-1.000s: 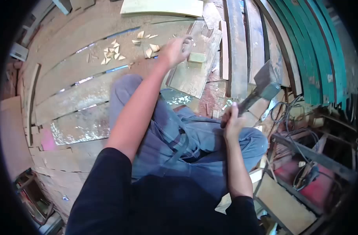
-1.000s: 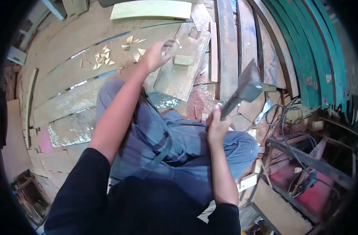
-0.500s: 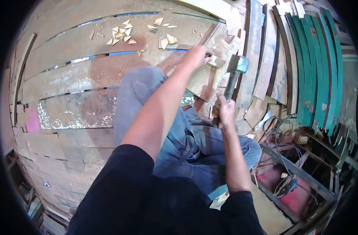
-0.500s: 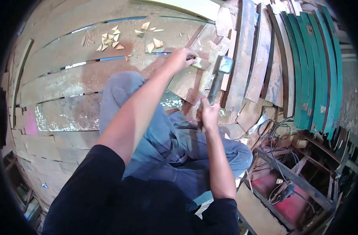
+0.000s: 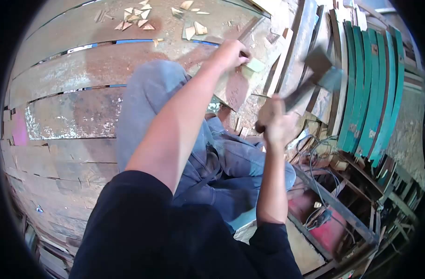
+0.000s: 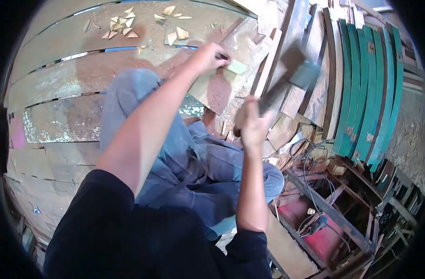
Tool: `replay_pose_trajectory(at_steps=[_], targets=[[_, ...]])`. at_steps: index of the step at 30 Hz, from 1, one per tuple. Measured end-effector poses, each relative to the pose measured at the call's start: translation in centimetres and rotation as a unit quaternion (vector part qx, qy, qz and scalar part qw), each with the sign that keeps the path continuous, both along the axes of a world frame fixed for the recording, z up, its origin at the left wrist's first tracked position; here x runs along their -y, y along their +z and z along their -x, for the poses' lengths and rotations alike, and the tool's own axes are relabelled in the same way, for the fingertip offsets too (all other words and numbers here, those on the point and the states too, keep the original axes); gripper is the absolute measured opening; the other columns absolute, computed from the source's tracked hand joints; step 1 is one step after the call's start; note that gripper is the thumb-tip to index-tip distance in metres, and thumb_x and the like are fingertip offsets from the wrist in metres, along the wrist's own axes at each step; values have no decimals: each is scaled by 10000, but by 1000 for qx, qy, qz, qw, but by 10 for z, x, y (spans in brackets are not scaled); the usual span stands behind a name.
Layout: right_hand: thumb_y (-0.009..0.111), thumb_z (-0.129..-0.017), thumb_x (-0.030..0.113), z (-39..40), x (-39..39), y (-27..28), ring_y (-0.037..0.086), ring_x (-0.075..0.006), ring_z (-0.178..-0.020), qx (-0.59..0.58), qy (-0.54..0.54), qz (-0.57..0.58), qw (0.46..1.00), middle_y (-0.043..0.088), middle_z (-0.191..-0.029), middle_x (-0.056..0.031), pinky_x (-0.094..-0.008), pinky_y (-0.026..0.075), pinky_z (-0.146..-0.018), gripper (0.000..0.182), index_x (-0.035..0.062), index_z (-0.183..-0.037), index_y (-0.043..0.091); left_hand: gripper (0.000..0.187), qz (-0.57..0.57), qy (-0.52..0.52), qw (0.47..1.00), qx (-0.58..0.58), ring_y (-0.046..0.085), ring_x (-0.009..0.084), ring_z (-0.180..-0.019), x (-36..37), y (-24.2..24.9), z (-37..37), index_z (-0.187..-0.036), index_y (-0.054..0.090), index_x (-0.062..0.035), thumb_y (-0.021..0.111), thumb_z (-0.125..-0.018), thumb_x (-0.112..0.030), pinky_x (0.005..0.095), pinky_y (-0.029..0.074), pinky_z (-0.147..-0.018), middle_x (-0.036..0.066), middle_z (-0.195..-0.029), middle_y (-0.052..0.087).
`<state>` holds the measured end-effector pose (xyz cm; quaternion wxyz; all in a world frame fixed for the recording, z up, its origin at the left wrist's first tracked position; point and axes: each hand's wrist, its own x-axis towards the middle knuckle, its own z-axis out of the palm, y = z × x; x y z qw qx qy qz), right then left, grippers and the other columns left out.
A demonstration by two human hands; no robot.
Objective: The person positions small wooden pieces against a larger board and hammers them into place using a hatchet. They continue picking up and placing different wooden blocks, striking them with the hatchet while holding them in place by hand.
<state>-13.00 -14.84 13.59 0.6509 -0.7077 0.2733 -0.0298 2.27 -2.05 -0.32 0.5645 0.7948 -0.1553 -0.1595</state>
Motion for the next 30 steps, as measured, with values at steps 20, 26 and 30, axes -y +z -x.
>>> replay_pose_trajectory(at_steps=[20,26,30], targets=[[537,-934,161,24,1,-37,273,-72,-358,-151,53,-117,980,276,-490,48,-264,211,-342,348,129,-642,352,222,3,-28,995,93,676,310,-910,8,-2,5,-1000,735,-105,742,-789,-173,374,528,-819,132,-979,710],[543,-930,172,29,7,-50,294,-89,-360,-140,7,-223,965,276,-481,33,-271,214,-340,355,121,-640,345,260,8,-45,994,102,663,292,-950,11,14,11,-1029,723,-79,751,-790,-180,372,514,-856,113,-1008,708],[556,-921,154,23,3,-52,308,-88,-366,-127,33,-147,980,305,-495,31,-271,233,-347,325,111,-662,364,272,-26,-30,989,143,647,306,-971,23,-2,15,-1038,728,-116,755,-785,-214,395,510,-865,118,-1020,693]])
